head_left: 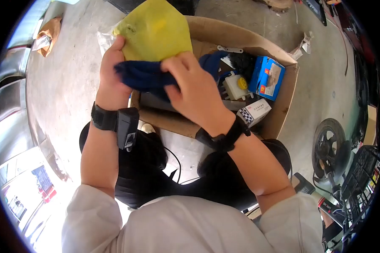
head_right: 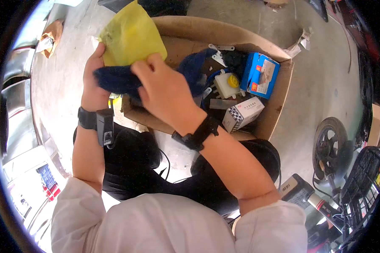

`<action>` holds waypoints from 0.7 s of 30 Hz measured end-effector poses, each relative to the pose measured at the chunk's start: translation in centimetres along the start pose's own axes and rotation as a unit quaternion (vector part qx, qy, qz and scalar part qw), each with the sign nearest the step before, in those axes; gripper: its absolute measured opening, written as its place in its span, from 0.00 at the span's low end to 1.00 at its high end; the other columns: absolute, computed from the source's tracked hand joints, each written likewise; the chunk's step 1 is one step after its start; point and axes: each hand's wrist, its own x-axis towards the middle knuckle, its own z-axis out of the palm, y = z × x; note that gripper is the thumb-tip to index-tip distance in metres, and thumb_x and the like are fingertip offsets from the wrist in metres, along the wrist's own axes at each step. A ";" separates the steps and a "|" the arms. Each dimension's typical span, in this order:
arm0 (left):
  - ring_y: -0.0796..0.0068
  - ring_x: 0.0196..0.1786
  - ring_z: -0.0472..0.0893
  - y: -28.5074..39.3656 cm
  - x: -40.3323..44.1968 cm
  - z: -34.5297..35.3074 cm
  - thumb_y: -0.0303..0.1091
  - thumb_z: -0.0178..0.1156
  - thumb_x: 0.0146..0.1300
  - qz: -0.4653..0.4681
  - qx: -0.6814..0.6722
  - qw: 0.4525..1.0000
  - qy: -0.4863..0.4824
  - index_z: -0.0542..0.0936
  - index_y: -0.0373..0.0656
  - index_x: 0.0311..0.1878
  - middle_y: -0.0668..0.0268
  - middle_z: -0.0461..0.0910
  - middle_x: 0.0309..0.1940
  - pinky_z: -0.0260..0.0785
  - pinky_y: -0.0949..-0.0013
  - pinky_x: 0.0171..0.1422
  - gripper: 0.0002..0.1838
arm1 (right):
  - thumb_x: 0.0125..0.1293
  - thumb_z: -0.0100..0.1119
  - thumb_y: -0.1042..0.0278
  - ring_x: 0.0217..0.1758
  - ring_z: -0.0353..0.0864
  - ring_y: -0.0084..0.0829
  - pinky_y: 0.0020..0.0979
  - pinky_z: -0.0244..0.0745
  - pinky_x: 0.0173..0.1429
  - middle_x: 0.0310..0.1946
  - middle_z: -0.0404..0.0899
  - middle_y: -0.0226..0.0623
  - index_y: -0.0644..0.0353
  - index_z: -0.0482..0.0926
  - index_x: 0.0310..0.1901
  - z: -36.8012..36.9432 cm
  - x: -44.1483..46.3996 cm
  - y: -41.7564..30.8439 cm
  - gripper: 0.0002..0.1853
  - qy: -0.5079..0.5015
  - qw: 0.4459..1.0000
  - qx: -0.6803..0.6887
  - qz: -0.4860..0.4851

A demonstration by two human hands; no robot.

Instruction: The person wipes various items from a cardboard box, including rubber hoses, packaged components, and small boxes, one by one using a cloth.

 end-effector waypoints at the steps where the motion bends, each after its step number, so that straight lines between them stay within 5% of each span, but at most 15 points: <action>1: 0.57 0.60 0.71 -0.5 0.2 2.8 0.45 0.36 0.73 0.039 0.063 0.990 0.121 0.63 0.38 0.62 0.55 0.70 0.58 0.62 0.56 0.66 0.24 | 0.51 0.59 0.75 0.37 0.76 0.45 0.38 0.74 0.38 0.39 0.69 0.43 0.56 0.73 0.44 -0.3 0.0 0.9 0.17 -0.005 0.999 -0.039 0.024; 2: 0.56 0.61 0.70 -0.7 0.4 5.5 0.45 0.35 0.73 0.076 0.124 0.960 0.240 0.63 0.38 0.62 0.55 0.69 0.59 0.62 0.54 0.66 0.24 | 0.52 0.59 0.74 0.37 0.76 0.46 0.40 0.75 0.38 0.39 0.69 0.45 0.56 0.72 0.44 -0.6 0.0 2.0 0.16 -0.010 0.996 -0.078 0.048; 5: 0.54 0.62 0.68 2.6 0.2 4.6 0.45 0.33 0.73 0.109 0.184 0.937 0.277 0.63 0.39 0.62 0.55 0.68 0.60 0.61 0.53 0.67 0.23 | 0.54 0.57 0.74 0.40 0.75 0.49 0.41 0.72 0.42 0.37 0.73 0.46 0.60 0.72 0.41 -2.4 0.7 4.6 0.12 0.082 0.994 -0.055 0.042; 9: 0.55 0.60 0.70 6.0 -1.7 -6.6 0.43 0.35 0.73 0.162 0.331 0.877 0.310 0.65 0.39 0.61 0.55 0.70 0.58 0.64 0.53 0.64 0.22 | 0.58 0.56 0.69 0.38 0.76 0.51 0.39 0.71 0.42 0.31 0.77 0.48 0.63 0.75 0.36 -5.6 1.9 4.8 0.08 0.121 0.989 -0.064 0.064; 11: 0.60 0.57 0.73 6.8 -3.9 -13.7 0.35 0.38 0.71 0.116 0.504 0.799 0.308 0.69 0.39 0.57 0.56 0.73 0.54 0.68 0.58 0.61 0.18 | 0.60 0.55 0.66 0.32 0.76 0.50 0.37 0.71 0.38 0.27 0.78 0.47 0.65 0.77 0.35 -7.0 2.6 4.2 0.10 0.113 0.987 -0.039 0.105; 15: 0.62 0.47 0.79 6.5 -8.0 -21.7 0.28 0.47 0.63 -0.049 0.490 0.787 0.373 0.74 0.35 0.51 0.57 0.80 0.44 0.73 0.64 0.49 0.15 | 0.64 0.54 0.61 0.21 0.75 0.37 0.31 0.71 0.31 0.20 0.79 0.40 0.68 0.79 0.34 -9.2 3.4 4.7 0.15 0.141 0.979 0.062 0.138; 17: 0.62 0.49 0.79 6.1 -8.4 -18.9 0.20 0.46 0.60 -0.154 0.597 0.681 0.396 0.73 0.34 0.49 0.55 0.79 0.44 0.72 0.64 0.52 0.15 | 0.65 0.52 0.62 0.24 0.76 0.32 0.29 0.71 0.33 0.23 0.79 0.36 0.67 0.78 0.37 -10.3 3.5 4.5 0.14 0.160 0.961 0.166 0.154; 20: 0.54 0.51 0.77 5.7 -8.1 -20.0 0.22 0.49 0.59 -0.189 0.836 0.413 0.307 0.73 0.32 0.48 0.50 0.78 0.46 0.72 0.61 0.52 0.13 | 0.67 0.53 0.64 0.35 0.78 0.18 0.18 0.73 0.40 0.36 0.82 0.31 0.67 0.78 0.47 -11.7 3.1 3.7 0.15 0.176 0.928 0.283 0.166; 21: 0.51 0.52 0.76 7.5 -8.7 -30.3 0.23 0.53 0.57 -0.142 0.780 0.511 0.333 0.72 0.32 0.49 0.48 0.77 0.47 0.71 0.60 0.52 0.15 | 0.67 0.53 0.64 0.35 0.80 0.19 0.19 0.74 0.39 0.37 0.82 0.33 0.67 0.78 0.47 -11.7 3.2 3.7 0.15 0.206 0.927 0.271 0.157</action>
